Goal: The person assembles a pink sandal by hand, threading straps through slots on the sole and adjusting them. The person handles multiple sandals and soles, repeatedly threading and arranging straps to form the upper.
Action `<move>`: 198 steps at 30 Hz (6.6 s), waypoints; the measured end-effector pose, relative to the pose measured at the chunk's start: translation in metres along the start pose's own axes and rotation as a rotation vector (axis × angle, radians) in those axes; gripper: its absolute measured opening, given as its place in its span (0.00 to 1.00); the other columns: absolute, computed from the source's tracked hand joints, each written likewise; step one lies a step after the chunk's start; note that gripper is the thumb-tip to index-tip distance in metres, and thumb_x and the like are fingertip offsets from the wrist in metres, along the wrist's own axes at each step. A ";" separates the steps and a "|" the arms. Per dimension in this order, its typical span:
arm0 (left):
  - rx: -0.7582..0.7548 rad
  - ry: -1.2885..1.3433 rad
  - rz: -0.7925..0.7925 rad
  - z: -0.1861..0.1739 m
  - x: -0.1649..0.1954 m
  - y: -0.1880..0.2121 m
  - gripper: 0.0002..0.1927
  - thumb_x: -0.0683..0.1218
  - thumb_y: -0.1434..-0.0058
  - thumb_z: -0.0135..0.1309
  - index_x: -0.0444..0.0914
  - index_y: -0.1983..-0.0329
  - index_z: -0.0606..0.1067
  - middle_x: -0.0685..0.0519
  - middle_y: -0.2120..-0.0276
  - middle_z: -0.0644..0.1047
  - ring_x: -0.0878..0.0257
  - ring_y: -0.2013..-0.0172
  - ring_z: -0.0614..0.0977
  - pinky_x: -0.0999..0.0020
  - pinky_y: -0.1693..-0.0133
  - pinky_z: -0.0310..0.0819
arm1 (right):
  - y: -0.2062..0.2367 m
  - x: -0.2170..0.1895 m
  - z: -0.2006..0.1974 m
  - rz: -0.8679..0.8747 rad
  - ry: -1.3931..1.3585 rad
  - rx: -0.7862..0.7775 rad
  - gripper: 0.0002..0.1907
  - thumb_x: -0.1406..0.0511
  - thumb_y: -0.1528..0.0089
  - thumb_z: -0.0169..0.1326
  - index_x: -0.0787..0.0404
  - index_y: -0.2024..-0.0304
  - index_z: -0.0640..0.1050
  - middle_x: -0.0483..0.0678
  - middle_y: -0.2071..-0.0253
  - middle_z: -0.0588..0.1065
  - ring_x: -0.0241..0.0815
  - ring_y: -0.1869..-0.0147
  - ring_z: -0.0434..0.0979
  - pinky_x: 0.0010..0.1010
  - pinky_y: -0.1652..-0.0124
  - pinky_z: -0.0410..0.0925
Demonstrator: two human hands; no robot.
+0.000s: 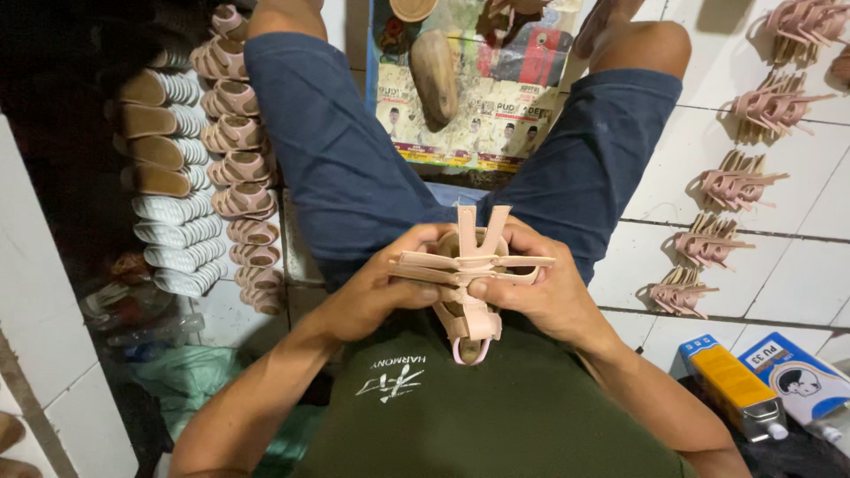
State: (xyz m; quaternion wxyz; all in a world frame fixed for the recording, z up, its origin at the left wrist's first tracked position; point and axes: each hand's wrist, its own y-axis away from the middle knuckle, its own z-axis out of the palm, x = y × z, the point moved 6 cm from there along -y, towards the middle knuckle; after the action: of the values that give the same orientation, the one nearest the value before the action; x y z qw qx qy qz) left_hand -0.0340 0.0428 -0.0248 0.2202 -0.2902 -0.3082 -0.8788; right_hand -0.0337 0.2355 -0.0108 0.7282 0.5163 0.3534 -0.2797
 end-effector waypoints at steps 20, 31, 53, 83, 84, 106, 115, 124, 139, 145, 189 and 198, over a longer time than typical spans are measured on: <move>0.046 -0.141 0.004 0.012 0.008 -0.009 0.31 0.44 0.38 0.65 0.33 0.37 0.63 0.55 0.51 0.74 0.72 0.50 0.74 0.72 0.49 0.73 | 0.001 0.006 0.004 0.089 -0.036 -0.019 0.26 0.65 0.45 0.67 0.66 0.46 0.77 0.42 0.55 0.78 0.30 0.52 0.76 0.25 0.51 0.71; 0.075 -0.152 0.014 0.013 0.008 -0.006 0.31 0.46 0.37 0.64 0.35 0.35 0.63 0.55 0.52 0.76 0.69 0.50 0.77 0.69 0.49 0.76 | 0.003 0.025 0.003 -0.002 -0.166 -0.083 0.32 0.62 0.45 0.70 0.69 0.42 0.76 0.44 0.49 0.76 0.33 0.47 0.75 0.27 0.47 0.70; 0.196 -0.198 0.025 0.018 0.003 -0.001 0.34 0.47 0.39 0.65 0.33 0.34 0.64 0.51 0.52 0.78 0.67 0.50 0.78 0.69 0.49 0.75 | 0.002 0.021 0.002 0.027 -0.094 -0.092 0.29 0.63 0.43 0.67 0.68 0.42 0.75 0.45 0.51 0.76 0.31 0.48 0.75 0.26 0.47 0.70; 0.265 0.133 0.165 -0.003 -0.031 0.018 0.34 0.35 0.41 0.66 0.35 0.36 0.60 0.44 0.45 0.77 0.58 0.47 0.81 0.61 0.48 0.80 | 0.009 0.046 -0.005 0.045 -0.124 -0.073 0.16 0.69 0.44 0.67 0.66 0.55 0.80 0.42 0.61 0.79 0.29 0.57 0.77 0.25 0.57 0.71; 0.289 0.167 0.150 -0.003 -0.032 0.019 0.35 0.35 0.42 0.66 0.35 0.36 0.60 0.44 0.46 0.77 0.58 0.47 0.81 0.61 0.49 0.80 | 0.010 0.047 -0.006 0.041 -0.115 -0.070 0.12 0.70 0.42 0.66 0.67 0.57 0.80 0.42 0.62 0.80 0.28 0.58 0.77 0.24 0.57 0.72; 0.319 0.155 0.266 0.000 -0.027 0.023 0.42 0.46 0.41 0.70 0.34 0.33 0.56 0.35 0.41 0.74 0.44 0.42 0.81 0.48 0.41 0.78 | 0.016 0.056 -0.011 0.174 -0.218 -0.084 0.08 0.68 0.33 0.54 0.67 0.59 0.81 0.43 0.63 0.80 0.28 0.60 0.76 0.23 0.58 0.71; 0.283 0.106 0.279 -0.004 -0.026 0.021 0.42 0.49 0.40 0.70 0.35 0.33 0.56 0.35 0.41 0.75 0.46 0.43 0.81 0.50 0.41 0.78 | 0.010 0.065 0.004 0.091 -0.314 -0.298 0.10 0.66 0.27 0.46 0.65 0.50 0.74 0.42 0.57 0.76 0.28 0.54 0.73 0.24 0.54 0.68; 0.293 0.143 0.258 -0.013 -0.037 0.030 0.42 0.48 0.41 0.70 0.36 0.33 0.56 0.37 0.41 0.74 0.47 0.42 0.80 0.49 0.41 0.78 | -0.006 0.092 0.011 0.087 -0.358 -0.395 0.10 0.65 0.29 0.50 0.67 0.51 0.76 0.41 0.57 0.75 0.28 0.55 0.71 0.23 0.56 0.66; 0.244 -0.007 0.238 -0.003 -0.023 0.055 0.41 0.41 0.44 0.70 0.35 0.32 0.60 0.41 0.40 0.73 0.50 0.41 0.79 0.52 0.41 0.78 | -0.043 0.052 0.053 0.032 -0.625 -0.867 0.60 0.76 0.48 0.67 0.56 0.20 0.48 0.49 0.40 0.66 0.37 0.37 0.70 0.28 0.38 0.64; 0.296 -0.042 0.123 0.007 -0.011 0.030 0.30 0.37 0.39 0.67 0.34 0.38 0.66 0.46 0.43 0.75 0.60 0.42 0.79 0.61 0.41 0.77 | 0.005 0.014 0.000 0.145 -0.607 -0.161 0.56 0.73 0.48 0.64 0.59 0.21 0.51 0.55 0.38 0.70 0.45 0.38 0.74 0.37 0.41 0.68; 0.012 0.211 0.110 -0.012 -0.059 -0.023 0.06 0.41 0.27 0.55 0.32 0.51 0.75 0.56 0.57 0.78 0.72 0.57 0.77 0.75 0.53 0.72 | 0.012 0.030 -0.008 0.099 -0.595 -0.059 0.35 0.67 0.43 0.68 0.69 0.36 0.69 0.56 0.45 0.76 0.48 0.42 0.79 0.43 0.42 0.73; 0.204 0.459 0.049 -0.034 -0.067 -0.019 0.07 0.38 0.34 0.58 0.33 0.55 0.74 0.49 0.60 0.80 0.62 0.60 0.82 0.68 0.57 0.76 | -0.010 0.017 0.008 0.116 -0.403 -0.032 0.30 0.71 0.41 0.63 0.71 0.37 0.72 0.53 0.48 0.78 0.42 0.46 0.78 0.37 0.45 0.73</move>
State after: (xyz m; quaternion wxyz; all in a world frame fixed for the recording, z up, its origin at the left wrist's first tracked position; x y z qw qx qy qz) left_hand -0.0084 0.0478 -0.0978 0.3336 -0.0667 -0.3301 -0.8805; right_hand -0.0295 0.2236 -0.0288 0.8072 0.4577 0.1748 -0.3292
